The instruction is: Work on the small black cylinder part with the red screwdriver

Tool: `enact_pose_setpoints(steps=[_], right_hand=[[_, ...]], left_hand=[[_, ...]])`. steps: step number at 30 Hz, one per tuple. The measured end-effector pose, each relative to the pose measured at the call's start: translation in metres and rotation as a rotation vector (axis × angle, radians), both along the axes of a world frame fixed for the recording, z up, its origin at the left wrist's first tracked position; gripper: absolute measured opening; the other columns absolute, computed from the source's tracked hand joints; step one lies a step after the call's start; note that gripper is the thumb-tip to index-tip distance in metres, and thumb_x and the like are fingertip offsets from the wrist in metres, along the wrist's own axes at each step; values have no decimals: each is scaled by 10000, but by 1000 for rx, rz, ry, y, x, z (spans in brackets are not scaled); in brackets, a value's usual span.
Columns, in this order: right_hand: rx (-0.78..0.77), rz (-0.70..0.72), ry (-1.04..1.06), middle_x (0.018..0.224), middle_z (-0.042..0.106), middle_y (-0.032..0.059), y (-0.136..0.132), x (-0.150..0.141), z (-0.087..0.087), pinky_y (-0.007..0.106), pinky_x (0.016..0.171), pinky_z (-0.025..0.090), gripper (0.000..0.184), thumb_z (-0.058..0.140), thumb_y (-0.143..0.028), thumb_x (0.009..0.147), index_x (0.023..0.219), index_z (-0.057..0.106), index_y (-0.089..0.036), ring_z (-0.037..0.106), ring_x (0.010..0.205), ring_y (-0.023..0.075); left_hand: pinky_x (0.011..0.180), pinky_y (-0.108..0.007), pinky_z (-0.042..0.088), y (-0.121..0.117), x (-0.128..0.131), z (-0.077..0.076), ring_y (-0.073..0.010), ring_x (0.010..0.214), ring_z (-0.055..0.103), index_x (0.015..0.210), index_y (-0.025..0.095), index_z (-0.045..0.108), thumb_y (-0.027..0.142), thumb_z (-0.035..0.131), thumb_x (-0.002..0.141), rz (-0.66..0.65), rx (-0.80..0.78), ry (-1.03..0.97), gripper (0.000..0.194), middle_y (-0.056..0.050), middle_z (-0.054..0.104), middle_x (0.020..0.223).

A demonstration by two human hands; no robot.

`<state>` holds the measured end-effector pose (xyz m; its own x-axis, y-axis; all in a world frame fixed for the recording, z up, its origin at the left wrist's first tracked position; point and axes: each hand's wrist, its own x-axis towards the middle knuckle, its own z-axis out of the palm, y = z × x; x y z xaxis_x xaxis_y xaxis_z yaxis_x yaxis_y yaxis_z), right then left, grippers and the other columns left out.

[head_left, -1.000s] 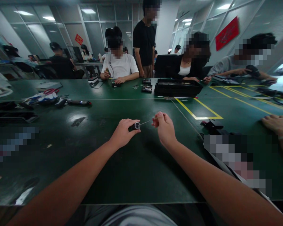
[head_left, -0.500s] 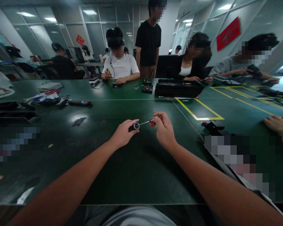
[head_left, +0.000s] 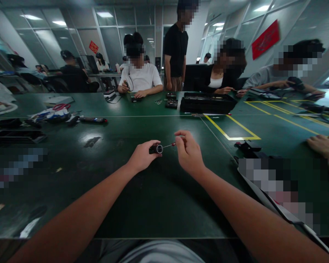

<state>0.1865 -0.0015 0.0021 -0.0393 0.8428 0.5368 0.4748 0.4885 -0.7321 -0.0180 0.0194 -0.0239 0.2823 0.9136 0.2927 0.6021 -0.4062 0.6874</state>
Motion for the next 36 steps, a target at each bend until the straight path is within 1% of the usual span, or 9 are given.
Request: enact_pose_setpoints(steps=[4, 9, 16, 21, 24, 27, 30, 33, 36], right_hand=[[-5, 32, 43, 807, 662, 12, 2, 2, -1, 322, 674, 431, 193, 425, -266, 977, 1095, 575, -235, 624, 730, 194], [-30, -2, -5, 720, 642, -7, -1, 0, 3, 307, 593, 383, 252, 403, -416, 1026, 1000, 592, -252, 576, 597, 169], [-20, 19, -5, 835, 653, 24, 0, 1, 5, 336, 670, 422, 188, 402, -283, 979, 1130, 504, -233, 615, 714, 199], [-73, 7, -26, 761, 644, 5, 0, 2, 8, 330, 625, 388, 212, 380, -398, 1020, 1017, 532, -250, 590, 641, 187], [-72, -5, -3, 779, 653, 5, 0, 1, 7, 337, 650, 402, 174, 384, -351, 1009, 1053, 517, -248, 604, 667, 190], [-61, 24, 96, 834, 659, 13, 2, 0, 3, 342, 690, 436, 125, 434, -291, 969, 1065, 492, -235, 617, 730, 187], [-74, 46, 238, 841, 651, 16, 7, -1, -2, 339, 708, 463, 123, 510, -339, 950, 996, 537, -228, 609, 756, 176], [-206, 42, 534, 736, 606, -5, 16, -1, -7, 328, 658, 481, 197, 532, -410, 937, 885, 576, -226, 567, 658, 155], [-384, -13, 832, 594, 491, -50, 25, 2, -12, 311, 578, 473, 253, 528, -432, 920, 758, 531, -237, 449, 508, 122]], left_hand=[[962, -393, 516, 0, -1, 3, -233, 1041, 679, 1128, 242, 732, 239, 786, 817, 41, 44, -30, 316, -29, 748, 1094], [983, -393, 500, 0, -1, 3, -237, 1079, 668, 1149, 257, 734, 253, 771, 831, 2, 86, 0, 320, -29, 743, 1128], [988, -394, 493, 0, -2, 1, -237, 1094, 658, 1197, 250, 727, 261, 760, 851, 4, 108, 53, 348, -36, 744, 1152], [998, -409, 490, -1, -2, 1, -248, 1105, 651, 1204, 247, 729, 269, 772, 842, 3, 124, 89, 365, -44, 745, 1162], [998, -412, 491, 0, -2, 1, -249, 1103, 652, 1200, 254, 729, 266, 763, 848, 5, 126, 90, 354, -43, 743, 1162], [986, -399, 493, 0, -3, 2, -241, 1096, 656, 1208, 239, 724, 259, 761, 852, 13, 127, 69, 359, -48, 740, 1160], [978, -399, 495, -2, -2, 5, -237, 1086, 659, 1216, 226, 719, 246, 771, 846, 20, 123, 51, 375, -52, 742, 1149], [997, -413, 492, -4, 0, 7, -239, 1107, 649, 1219, 236, 720, 234, 783, 836, -13, 172, 46, 388, -54, 741, 1168], [1012, -426, 483, -4, 0, 8, -243, 1153, 623, 1247, 238, 708, 219, 772, 847, 13, 237, 58, 405, -62, 729, 1207]])
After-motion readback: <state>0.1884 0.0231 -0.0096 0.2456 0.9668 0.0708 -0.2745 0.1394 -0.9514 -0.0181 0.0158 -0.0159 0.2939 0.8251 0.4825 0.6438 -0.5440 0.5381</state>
